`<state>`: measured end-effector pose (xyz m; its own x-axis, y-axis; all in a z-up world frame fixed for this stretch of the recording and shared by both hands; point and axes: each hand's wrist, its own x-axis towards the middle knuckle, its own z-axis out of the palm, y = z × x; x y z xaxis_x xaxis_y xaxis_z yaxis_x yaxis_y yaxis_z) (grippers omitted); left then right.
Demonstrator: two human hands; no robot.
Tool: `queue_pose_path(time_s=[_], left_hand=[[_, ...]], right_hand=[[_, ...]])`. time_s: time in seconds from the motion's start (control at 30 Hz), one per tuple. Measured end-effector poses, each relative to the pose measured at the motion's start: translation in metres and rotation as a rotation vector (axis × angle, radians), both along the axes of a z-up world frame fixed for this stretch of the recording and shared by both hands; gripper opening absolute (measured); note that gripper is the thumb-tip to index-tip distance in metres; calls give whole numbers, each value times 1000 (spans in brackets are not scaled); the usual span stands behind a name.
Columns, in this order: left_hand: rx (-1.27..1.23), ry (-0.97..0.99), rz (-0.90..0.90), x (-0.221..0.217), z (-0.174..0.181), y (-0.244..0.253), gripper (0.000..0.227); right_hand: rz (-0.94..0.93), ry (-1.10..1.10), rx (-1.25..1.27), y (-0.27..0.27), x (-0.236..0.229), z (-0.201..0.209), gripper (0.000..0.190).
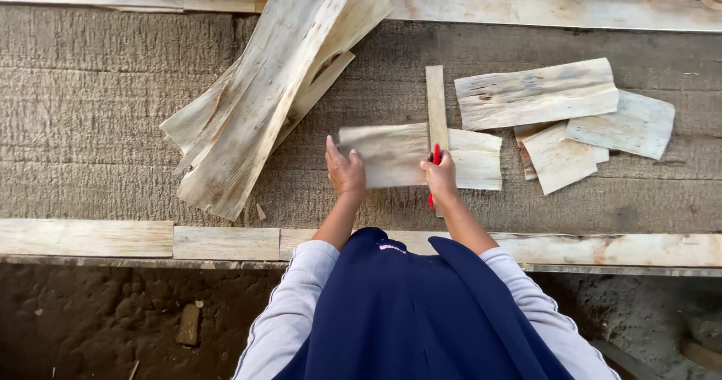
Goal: The person uses a red utility knife to cut flat bamboo strips on a workbench. They repeatedly align a narrow bamboo guide across a strip, score along the guide, and separate the cut piece. Cut pieces are set aside on the bench.
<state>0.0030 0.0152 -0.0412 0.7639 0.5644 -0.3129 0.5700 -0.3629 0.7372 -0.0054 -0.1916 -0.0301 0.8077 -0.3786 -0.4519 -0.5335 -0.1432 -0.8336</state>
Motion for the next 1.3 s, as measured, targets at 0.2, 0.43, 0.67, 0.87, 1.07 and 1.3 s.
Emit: queue_pose_path(time_s=[0.2,0.43,0.67,0.87,1.07,1.3], left_hand=[[-334,-259,-13,5,-51,-49,38],[-762,-346,29,-10,-97,-192,35],[-923,3,-376,-42,-43,-357,34],[-747,78,-385,-32,-63,-380,27],[-634,62,-238,-8,-51,-345,23],[-469,132,-239,2,-67,-306,29]], right_hand=[[84,-193,-557,-56,-6,16,34],[81,-304,-819,-128,-34,9,29],[-7,-375,-815,-254,-54,27,32],[-126,-150,-192,-304,-19,36,24],[-343,-43,495,-311,51,-47,18],[-470,-34,639,-297,105,-70,25]])
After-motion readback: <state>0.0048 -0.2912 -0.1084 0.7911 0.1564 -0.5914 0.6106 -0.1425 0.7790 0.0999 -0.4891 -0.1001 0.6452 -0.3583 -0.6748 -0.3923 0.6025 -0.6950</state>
